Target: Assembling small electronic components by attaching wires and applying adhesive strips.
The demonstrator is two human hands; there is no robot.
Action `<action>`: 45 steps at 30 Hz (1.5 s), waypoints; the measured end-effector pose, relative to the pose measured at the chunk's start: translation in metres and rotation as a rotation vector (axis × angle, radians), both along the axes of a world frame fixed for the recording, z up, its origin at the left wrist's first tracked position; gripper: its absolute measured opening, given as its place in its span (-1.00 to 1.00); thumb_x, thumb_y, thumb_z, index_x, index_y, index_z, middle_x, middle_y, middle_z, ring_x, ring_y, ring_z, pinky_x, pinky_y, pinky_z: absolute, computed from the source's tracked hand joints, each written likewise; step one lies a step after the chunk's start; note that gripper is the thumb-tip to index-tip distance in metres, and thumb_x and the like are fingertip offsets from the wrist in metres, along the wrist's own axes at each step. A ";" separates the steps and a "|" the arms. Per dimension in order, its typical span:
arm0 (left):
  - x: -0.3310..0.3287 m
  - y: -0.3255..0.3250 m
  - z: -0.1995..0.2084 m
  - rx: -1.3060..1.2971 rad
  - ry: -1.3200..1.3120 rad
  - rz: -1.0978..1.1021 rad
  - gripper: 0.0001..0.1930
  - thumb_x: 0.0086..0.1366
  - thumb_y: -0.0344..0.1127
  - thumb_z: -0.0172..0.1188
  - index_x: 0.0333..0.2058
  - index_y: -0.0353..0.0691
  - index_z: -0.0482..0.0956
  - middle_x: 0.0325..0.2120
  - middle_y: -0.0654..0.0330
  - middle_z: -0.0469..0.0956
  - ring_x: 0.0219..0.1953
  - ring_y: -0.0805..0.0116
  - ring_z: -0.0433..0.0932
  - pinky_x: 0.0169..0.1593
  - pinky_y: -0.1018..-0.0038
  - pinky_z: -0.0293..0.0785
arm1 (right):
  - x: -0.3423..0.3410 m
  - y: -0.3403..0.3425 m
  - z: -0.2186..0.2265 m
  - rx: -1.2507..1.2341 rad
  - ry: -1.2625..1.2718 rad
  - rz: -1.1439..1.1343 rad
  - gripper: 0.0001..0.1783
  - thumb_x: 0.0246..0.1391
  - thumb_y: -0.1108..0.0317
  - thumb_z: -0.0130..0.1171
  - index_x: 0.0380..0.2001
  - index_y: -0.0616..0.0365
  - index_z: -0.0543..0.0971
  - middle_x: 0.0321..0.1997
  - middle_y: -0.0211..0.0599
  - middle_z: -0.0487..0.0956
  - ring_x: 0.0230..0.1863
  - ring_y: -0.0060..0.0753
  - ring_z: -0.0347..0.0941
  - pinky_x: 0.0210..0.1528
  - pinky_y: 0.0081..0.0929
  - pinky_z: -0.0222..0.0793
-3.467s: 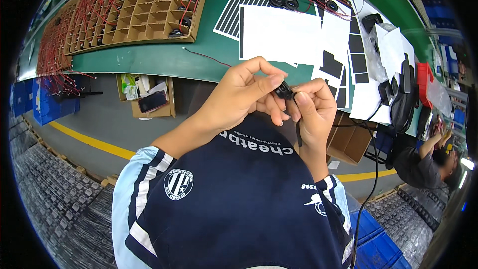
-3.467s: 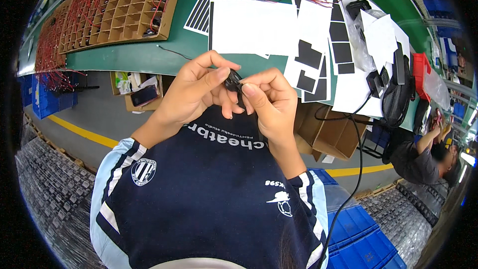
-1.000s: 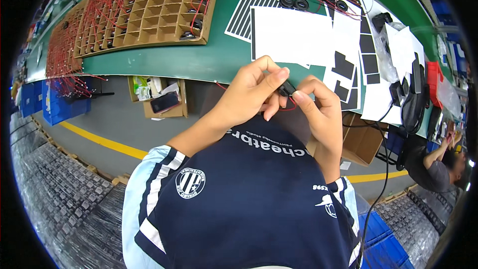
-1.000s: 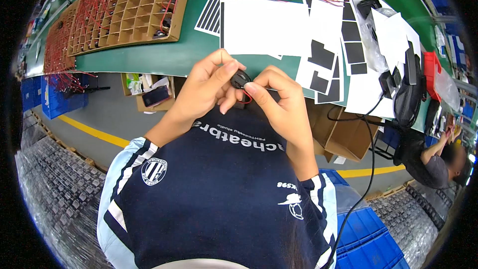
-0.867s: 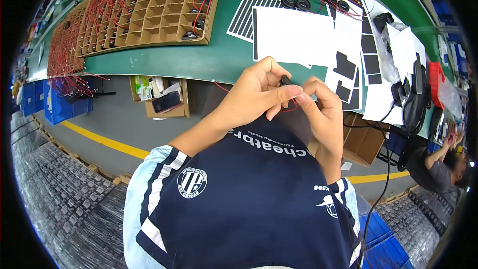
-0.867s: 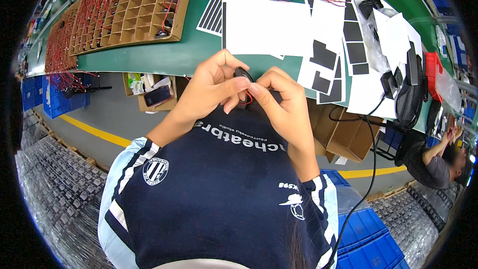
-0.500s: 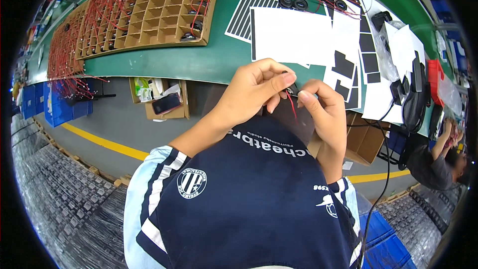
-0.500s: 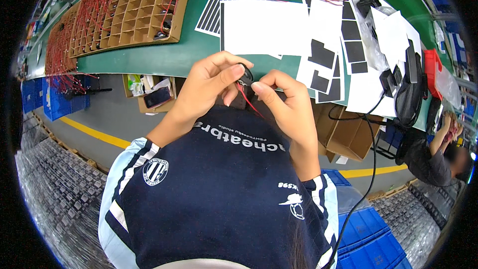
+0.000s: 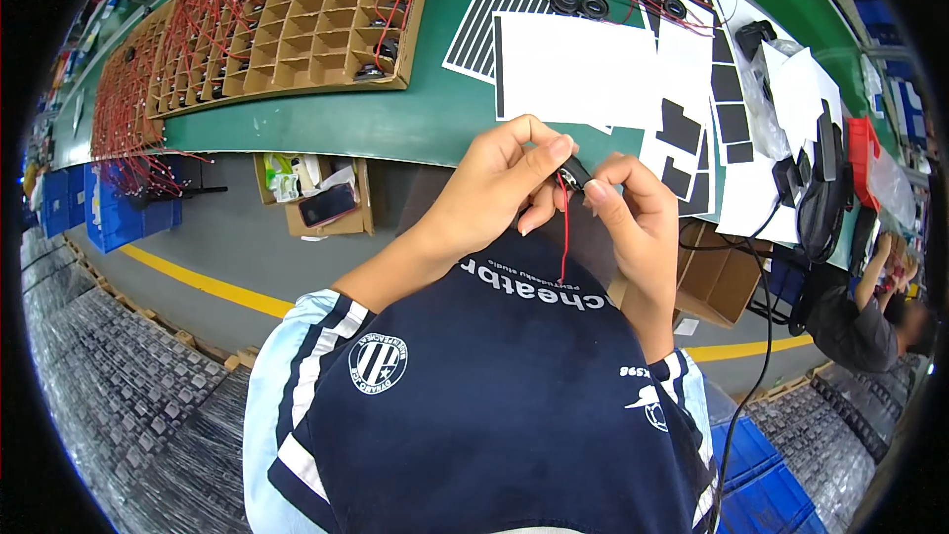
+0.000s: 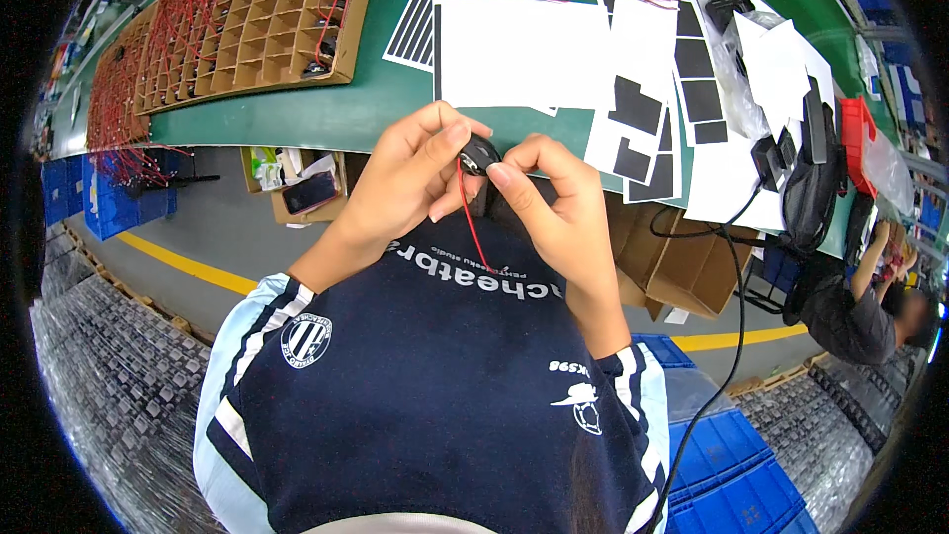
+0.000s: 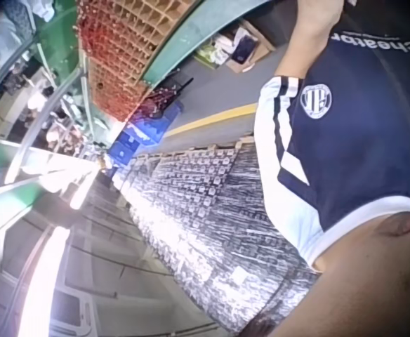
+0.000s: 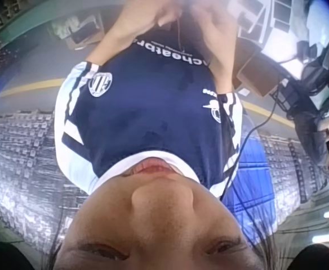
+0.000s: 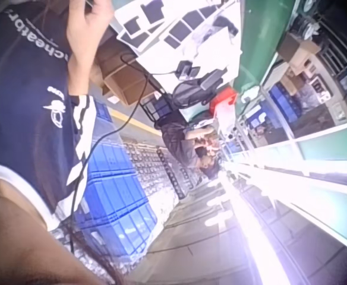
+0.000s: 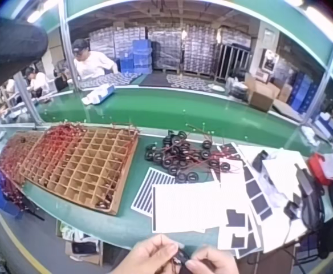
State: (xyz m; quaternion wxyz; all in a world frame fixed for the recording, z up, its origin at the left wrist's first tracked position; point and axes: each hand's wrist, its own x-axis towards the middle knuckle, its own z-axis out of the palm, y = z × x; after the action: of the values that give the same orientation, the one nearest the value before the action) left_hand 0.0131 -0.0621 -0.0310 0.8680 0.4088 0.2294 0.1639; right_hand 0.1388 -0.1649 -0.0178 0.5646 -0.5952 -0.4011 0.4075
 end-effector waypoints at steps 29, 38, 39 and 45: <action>-0.003 0.004 0.001 -0.071 -0.062 -0.073 -0.79 0.20 -0.23 0.00 -0.34 -0.23 0.24 -0.66 0.14 0.40 -0.78 0.62 0.20 -0.69 0.72 0.09 | 0.004 -0.004 0.001 -0.038 0.053 -0.019 -0.84 -0.07 0.42 0.11 -0.56 0.21 0.36 -0.57 -0.50 0.36 -0.45 -0.73 0.20 -0.36 -0.77 0.13; -0.003 0.001 0.001 -0.194 -0.088 -0.084 -0.79 0.22 -0.23 -0.02 -0.32 -0.24 0.26 -0.64 0.16 0.40 -0.73 0.60 0.24 -0.68 0.72 0.13 | 0.002 0.000 -0.001 -0.038 0.006 -0.020 -0.83 -0.06 0.41 0.10 -0.58 0.20 0.34 -0.60 -0.52 0.33 -0.49 -0.73 0.18 -0.41 -0.75 0.13; -0.003 0.000 0.000 -0.123 -0.066 -0.072 -0.79 0.21 -0.23 -0.01 -0.31 -0.25 0.27 -0.64 0.18 0.39 -0.72 0.61 0.25 -0.67 0.72 0.14 | 0.002 0.000 0.000 -0.037 0.006 -0.020 -0.83 -0.06 0.41 0.10 -0.58 0.20 0.34 -0.60 -0.52 0.33 -0.49 -0.73 0.18 -0.41 -0.75 0.13; -0.003 -0.003 -0.003 0.236 -0.001 -0.045 -0.76 0.16 -0.28 0.08 -0.30 -0.31 0.30 -0.64 0.26 0.38 -0.68 0.65 0.28 -0.63 0.72 0.19 | 0.001 0.000 -0.001 -0.040 -0.176 0.020 -0.82 -0.11 0.42 0.15 -0.57 0.20 0.35 -0.63 -0.52 0.32 -0.54 -0.72 0.18 -0.46 -0.74 0.14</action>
State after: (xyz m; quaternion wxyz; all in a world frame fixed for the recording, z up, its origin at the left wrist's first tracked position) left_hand 0.0104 -0.0651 -0.0339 0.8174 0.5130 0.1992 0.1704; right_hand 0.1400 -0.1652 -0.0186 0.5110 -0.6358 -0.4471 0.3671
